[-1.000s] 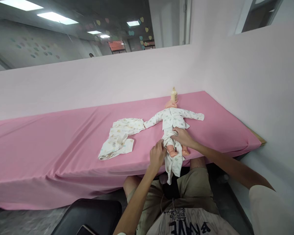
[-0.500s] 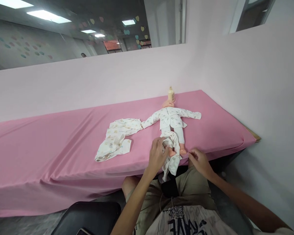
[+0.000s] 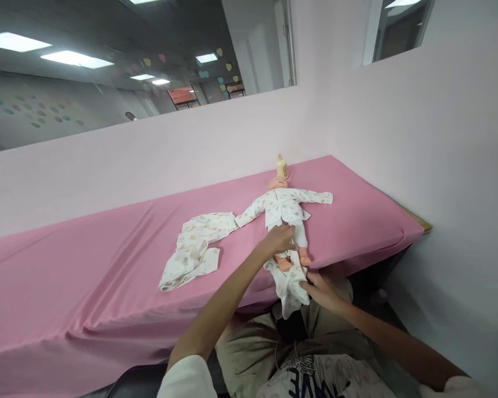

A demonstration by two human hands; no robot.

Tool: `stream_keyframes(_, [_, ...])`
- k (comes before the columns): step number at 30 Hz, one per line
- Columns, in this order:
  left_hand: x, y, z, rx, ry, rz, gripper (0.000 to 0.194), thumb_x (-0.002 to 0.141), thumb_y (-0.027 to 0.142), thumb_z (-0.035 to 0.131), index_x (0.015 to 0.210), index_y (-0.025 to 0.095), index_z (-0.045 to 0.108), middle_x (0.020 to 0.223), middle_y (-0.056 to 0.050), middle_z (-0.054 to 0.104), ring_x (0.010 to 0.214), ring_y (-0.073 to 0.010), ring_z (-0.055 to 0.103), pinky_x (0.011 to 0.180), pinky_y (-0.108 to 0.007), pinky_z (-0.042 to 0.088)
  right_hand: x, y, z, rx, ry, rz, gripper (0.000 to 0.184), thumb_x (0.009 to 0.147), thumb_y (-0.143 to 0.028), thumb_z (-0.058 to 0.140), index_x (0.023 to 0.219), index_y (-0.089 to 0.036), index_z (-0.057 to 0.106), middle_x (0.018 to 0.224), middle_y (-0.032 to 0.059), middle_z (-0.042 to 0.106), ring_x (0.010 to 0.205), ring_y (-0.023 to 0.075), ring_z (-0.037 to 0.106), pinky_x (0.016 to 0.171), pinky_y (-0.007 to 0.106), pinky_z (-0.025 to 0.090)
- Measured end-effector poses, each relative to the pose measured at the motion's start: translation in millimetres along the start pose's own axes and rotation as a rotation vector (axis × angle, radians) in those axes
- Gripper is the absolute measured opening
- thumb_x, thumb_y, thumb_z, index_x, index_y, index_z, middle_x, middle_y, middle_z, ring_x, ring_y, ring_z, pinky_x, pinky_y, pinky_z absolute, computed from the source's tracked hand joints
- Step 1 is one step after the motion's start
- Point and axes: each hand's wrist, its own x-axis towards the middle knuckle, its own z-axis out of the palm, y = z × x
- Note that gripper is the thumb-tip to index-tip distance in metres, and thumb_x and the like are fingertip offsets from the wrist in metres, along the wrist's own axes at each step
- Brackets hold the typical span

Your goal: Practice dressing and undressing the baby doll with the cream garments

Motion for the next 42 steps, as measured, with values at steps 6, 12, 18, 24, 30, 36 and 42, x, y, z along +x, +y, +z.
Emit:
stream_keyframes(6, [-17, -16, -10.1, -0.136, 0.035, -0.013, 0.009, 0.080, 0.024, 0.053, 0.072, 0.019, 0.051, 0.072, -0.002, 0.054, 0.067, -0.0175, 0.048, 0.064, -0.028, 0.037, -22, -45, -33, -0.300, 0.240, -0.173, 0.025, 0.085, -0.032, 0.046, 0.065, -0.022, 0.036, 0.067, -0.0015, 0.046, 0.065, 0.0151, 0.045, 0.061, 0.028, 0.037])
stream_keyframes(12, [-25, -29, -27.9, -0.801, 0.130, -0.166, 0.020, 0.078, 0.036, 0.057, 0.081, 0.020, 0.046, 0.073, 0.004, 0.047, 0.062, -0.0102, 0.041, 0.057, -0.022, 0.033, -28, -71, -28, -0.358, 0.127, -0.379, 0.020, 0.090, -0.029, 0.043, 0.072, -0.021, 0.042, 0.078, 0.0008, 0.048, 0.071, 0.0150, 0.047, 0.068, 0.029, 0.041])
stream_keyframes(18, [-29, -47, -30.5, -1.304, 0.203, -0.163, 0.020, 0.076, 0.029, 0.062, 0.083, 0.018, 0.047, 0.071, 0.005, 0.045, 0.063, -0.0076, 0.043, 0.059, -0.020, 0.035, -20, -74, -25, -0.281, -0.048, -0.406, 0.016, 0.092, -0.033, 0.047, 0.088, -0.022, 0.058, 0.104, 0.0058, 0.059, 0.096, 0.0177, 0.057, 0.083, 0.031, 0.046])
stream_keyframes(24, [-27, -53, -30.2, -1.475, 0.215, -0.242, 0.020, 0.068, 0.023, 0.064, 0.074, 0.017, 0.046, 0.067, 0.005, 0.041, 0.058, -0.0066, 0.041, 0.055, -0.019, 0.033, 34, -100, -46, -0.126, 0.127, -0.324, 0.031, 0.092, -0.038, 0.045, 0.117, -0.023, 0.055, 0.123, 0.0078, 0.057, 0.115, 0.0211, 0.053, 0.100, 0.041, 0.042])
stream_keyframes(30, [-30, -52, -31.3, -1.398, 0.180, -0.247, 0.024, 0.071, 0.029, 0.067, 0.079, 0.017, 0.048, 0.069, 0.005, 0.046, 0.058, -0.0063, 0.042, 0.055, -0.019, 0.032, 73, -113, -44, -0.021, -0.270, -0.244, 0.026, 0.080, -0.036, 0.064, 0.099, -0.018, 0.062, 0.101, 0.0059, 0.065, 0.097, 0.0199, 0.060, 0.088, 0.035, 0.047])
stream_keyframes(36, [-41, -68, -31.1, -1.293, 0.201, -0.337, 0.025, 0.070, 0.029, 0.068, 0.077, 0.019, 0.045, 0.063, 0.007, 0.045, 0.055, -0.0063, 0.040, 0.053, -0.020, 0.029, 65, -93, -62, 0.132, -0.243, -0.080, 0.032, 0.077, -0.047, 0.066, 0.079, -0.017, 0.056, 0.069, -0.0022, 0.057, 0.059, 0.0102, 0.051, 0.056, 0.024, 0.039])
stream_keyframes(42, [-47, -76, -28.4, -1.210, -0.004, -0.295, 0.027, 0.074, 0.036, 0.072, 0.085, 0.017, 0.057, 0.072, 0.003, 0.056, 0.061, -0.0077, 0.048, 0.057, -0.021, 0.033, 78, -99, -80, 0.246, 0.043, -0.175, 0.030, 0.075, -0.046, 0.066, 0.075, -0.017, 0.057, 0.072, -0.0029, 0.053, 0.069, 0.0109, 0.047, 0.066, 0.025, 0.036])
